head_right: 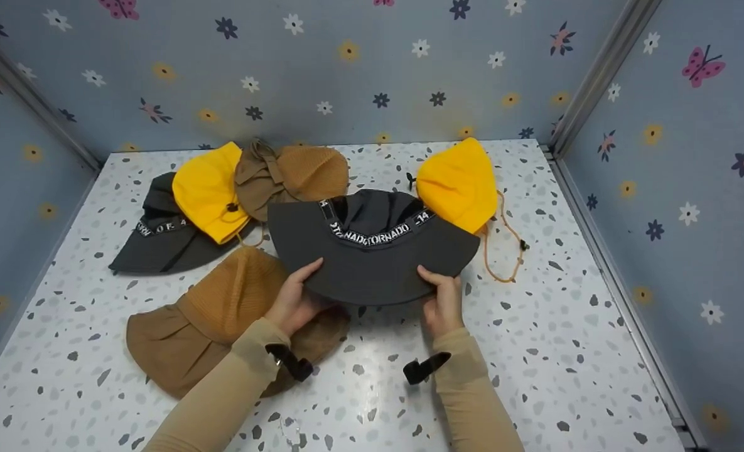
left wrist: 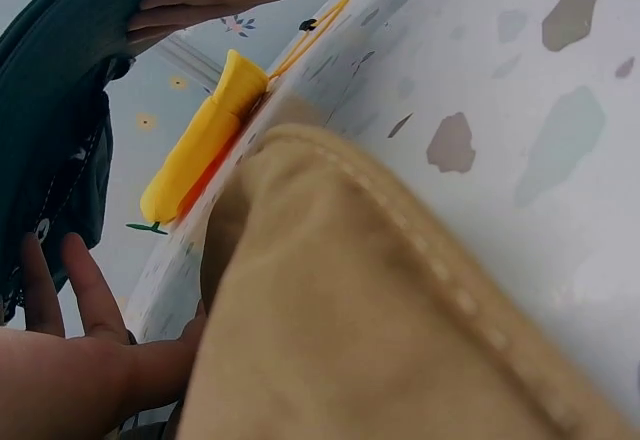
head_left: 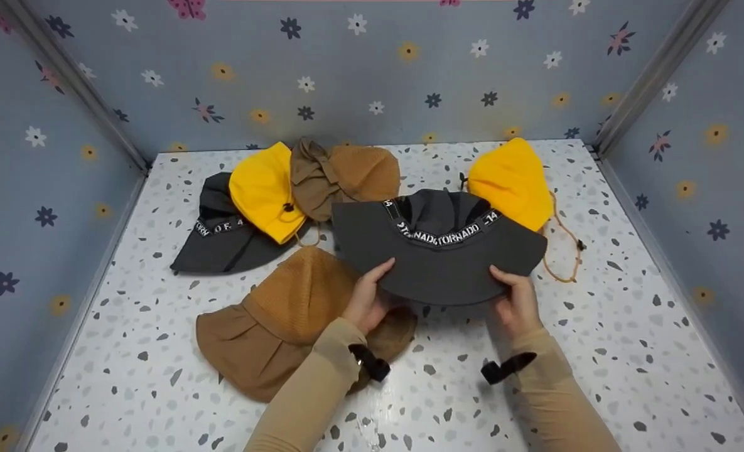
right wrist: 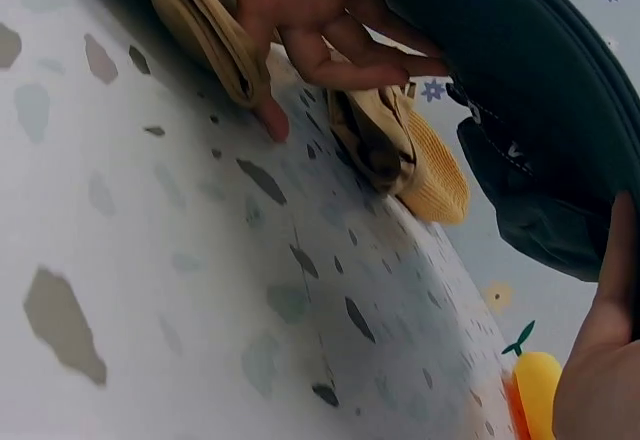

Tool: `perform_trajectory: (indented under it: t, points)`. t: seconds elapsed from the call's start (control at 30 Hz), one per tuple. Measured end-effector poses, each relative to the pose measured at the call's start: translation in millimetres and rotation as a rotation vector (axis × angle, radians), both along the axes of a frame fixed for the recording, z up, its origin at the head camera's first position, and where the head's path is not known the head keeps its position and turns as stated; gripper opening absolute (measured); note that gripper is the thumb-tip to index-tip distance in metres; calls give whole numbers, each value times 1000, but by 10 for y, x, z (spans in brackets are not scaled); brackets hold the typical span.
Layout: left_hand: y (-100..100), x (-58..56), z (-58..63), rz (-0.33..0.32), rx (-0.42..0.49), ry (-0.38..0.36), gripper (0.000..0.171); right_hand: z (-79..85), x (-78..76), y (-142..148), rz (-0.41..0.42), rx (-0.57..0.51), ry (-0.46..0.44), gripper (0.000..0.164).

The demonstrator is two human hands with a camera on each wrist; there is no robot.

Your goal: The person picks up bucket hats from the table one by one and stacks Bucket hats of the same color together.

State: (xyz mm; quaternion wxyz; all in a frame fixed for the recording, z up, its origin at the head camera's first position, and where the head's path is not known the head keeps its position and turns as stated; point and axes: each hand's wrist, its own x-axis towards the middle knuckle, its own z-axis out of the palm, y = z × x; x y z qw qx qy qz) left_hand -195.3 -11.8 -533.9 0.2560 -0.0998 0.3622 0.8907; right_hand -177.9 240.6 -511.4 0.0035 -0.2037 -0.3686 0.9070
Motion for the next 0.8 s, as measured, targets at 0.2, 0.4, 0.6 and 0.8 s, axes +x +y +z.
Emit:
perform_trajectory:
  t: [0.2, 0.4, 0.6, 0.8]
  points:
    - [-16, 8, -8, 65, -15, -4, 46, 10, 51, 117, 36, 119, -20, 74]
    - [-22, 32, -26, 161, -35, -24, 46, -3, 96, 200, 67, 134, -15, 83]
    - [-11, 31, -34, 168, -30, -24, 52, -24, 138, 278, 66, 144, -23, 84]
    - [-28, 17, -36, 167, 26, -40, 37, 8, 193, 399, 80, 159, -49, 83]
